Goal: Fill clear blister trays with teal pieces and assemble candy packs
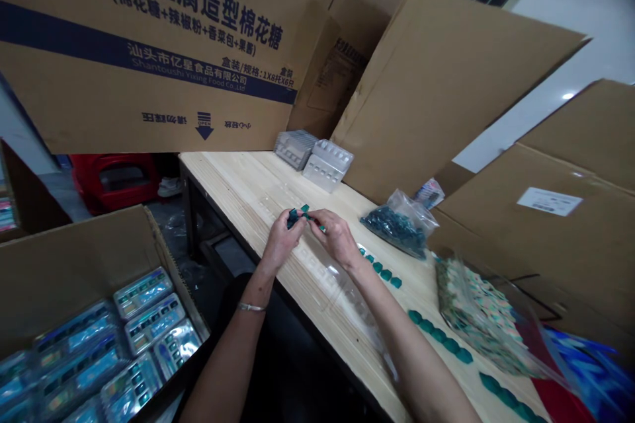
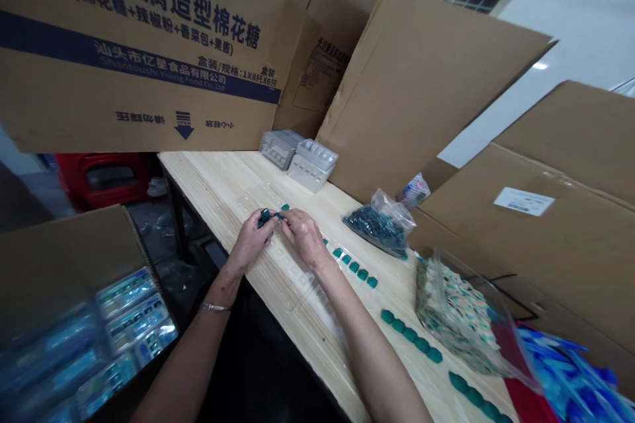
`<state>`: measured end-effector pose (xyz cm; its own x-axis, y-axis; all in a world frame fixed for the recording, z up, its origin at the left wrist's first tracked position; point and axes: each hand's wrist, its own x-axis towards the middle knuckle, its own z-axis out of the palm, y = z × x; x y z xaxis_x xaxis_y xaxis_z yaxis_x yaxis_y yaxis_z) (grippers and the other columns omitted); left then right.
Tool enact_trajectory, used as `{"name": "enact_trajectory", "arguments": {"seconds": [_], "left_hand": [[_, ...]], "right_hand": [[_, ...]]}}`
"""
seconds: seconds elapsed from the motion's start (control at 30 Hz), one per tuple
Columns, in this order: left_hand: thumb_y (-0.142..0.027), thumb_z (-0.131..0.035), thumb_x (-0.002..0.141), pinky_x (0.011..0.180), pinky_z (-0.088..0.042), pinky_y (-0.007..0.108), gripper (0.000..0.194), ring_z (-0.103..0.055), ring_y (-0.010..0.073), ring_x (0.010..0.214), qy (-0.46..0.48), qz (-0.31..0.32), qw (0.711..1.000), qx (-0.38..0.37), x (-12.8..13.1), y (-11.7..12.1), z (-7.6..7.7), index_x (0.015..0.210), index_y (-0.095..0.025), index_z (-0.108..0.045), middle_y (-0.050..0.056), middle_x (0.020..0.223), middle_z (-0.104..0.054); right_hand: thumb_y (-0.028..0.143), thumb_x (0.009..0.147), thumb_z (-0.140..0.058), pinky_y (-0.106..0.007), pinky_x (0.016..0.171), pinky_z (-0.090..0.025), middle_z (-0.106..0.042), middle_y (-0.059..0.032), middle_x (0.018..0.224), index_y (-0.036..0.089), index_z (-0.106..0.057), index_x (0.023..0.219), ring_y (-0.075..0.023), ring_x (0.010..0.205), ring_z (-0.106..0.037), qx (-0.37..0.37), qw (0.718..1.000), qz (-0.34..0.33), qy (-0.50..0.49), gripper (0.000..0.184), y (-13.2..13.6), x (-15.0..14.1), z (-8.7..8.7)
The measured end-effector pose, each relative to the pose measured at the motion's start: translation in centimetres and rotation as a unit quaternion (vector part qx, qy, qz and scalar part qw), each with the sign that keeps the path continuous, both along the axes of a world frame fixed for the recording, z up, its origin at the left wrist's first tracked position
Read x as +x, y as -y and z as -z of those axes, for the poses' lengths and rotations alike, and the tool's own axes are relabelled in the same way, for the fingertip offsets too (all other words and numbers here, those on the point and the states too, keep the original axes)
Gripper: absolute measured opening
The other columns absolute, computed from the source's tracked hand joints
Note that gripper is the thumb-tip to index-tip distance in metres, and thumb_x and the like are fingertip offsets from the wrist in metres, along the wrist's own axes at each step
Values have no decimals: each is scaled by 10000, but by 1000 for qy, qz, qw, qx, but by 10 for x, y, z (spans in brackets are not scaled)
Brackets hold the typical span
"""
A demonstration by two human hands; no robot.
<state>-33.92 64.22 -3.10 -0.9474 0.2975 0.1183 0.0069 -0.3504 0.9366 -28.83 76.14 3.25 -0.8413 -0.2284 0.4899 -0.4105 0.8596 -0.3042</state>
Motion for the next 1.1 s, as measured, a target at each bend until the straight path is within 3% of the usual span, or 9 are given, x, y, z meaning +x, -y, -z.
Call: {"name": "enact_trajectory", "arguments": {"seconds": [0.1,0.23,0.4,0.53,0.63,0.73,0.9,1.0,1.1], "left_hand": [[-268,-587,734,565,-440,205,176,-545,99,594,-82,-58,993,-58,-1,0,-1,876,-164,-581,5,710,-595],[-173,-548,730,773,-453,269,141,-602,152,820,-164,-131,969,-132,-1,-2,-1,864,-174,-591,44,865,-652],[-213,-539,758,751,-456,261,153,-604,148,806,-142,-102,977,-119,-4,1,2,896,-170,-589,42,866,-653],[-214,-538,766,745,-446,243,148,-595,138,805,-155,-91,978,-108,-5,4,0,896,-171,-596,33,866,-650],[-196,-553,754,752,-441,235,134,-591,135,808,-164,-87,979,-89,-3,5,-3,875,-178,-606,30,855,-647],[-250,-616,721,683,-448,217,129,-583,128,747,-106,-104,988,-38,-3,7,-4,827,-176,-610,24,793,-632],[-388,-627,711,357,-288,150,264,-379,38,406,48,-85,993,69,-10,20,-3,864,-186,-551,-58,610,-471],[-417,-635,700,334,-254,131,318,-360,15,401,73,-71,990,101,-13,25,-3,889,-184,-530,-54,672,-464],[-418,-644,697,342,-261,121,332,-373,8,417,81,-57,989,111,-15,26,-3,900,-179,-531,-47,702,-463]], "right_hand": [[214,887,-415,-320,799,-471,-664,-112,925,159,-632,1019,-197,870,-613,31,999,8,-9,260,2,0,2],[222,871,-433,-288,723,-488,-676,-85,853,166,-655,953,-177,766,-628,-41,998,56,-4,243,3,-1,5],[323,821,-519,-286,692,-497,-679,-75,856,170,-668,931,-168,728,-624,-172,981,72,60,240,3,-4,3],[449,749,-593,-273,621,-503,-667,-43,688,141,-681,922,-141,600,-603,-356,913,79,180,365,2,-8,0],[457,679,-661,-265,599,-495,-656,-30,620,137,-708,827,-127,552,-582,-402,889,77,208,355,0,-12,0],[422,636,-702,-274,609,-499,-674,-40,648,139,-707,816,-137,569,-599,-414,888,100,175,335,-7,-22,2],[372,694,-640,-298,699,-501,-709,-58,785,148,-698,873,-176,703,-644,-296,942,144,66,293,-22,-62,17],[310,761,-575,-277,719,-479,-717,-59,823,169,-711,866,-183,744,-650,-158,972,168,38,222,-24,-87,32],[251,809,-529,-259,741,-452,-716,-75,877,184,-709,903,-189,811,-652,-36,978,201,44,214,-21,-100,42]]}}
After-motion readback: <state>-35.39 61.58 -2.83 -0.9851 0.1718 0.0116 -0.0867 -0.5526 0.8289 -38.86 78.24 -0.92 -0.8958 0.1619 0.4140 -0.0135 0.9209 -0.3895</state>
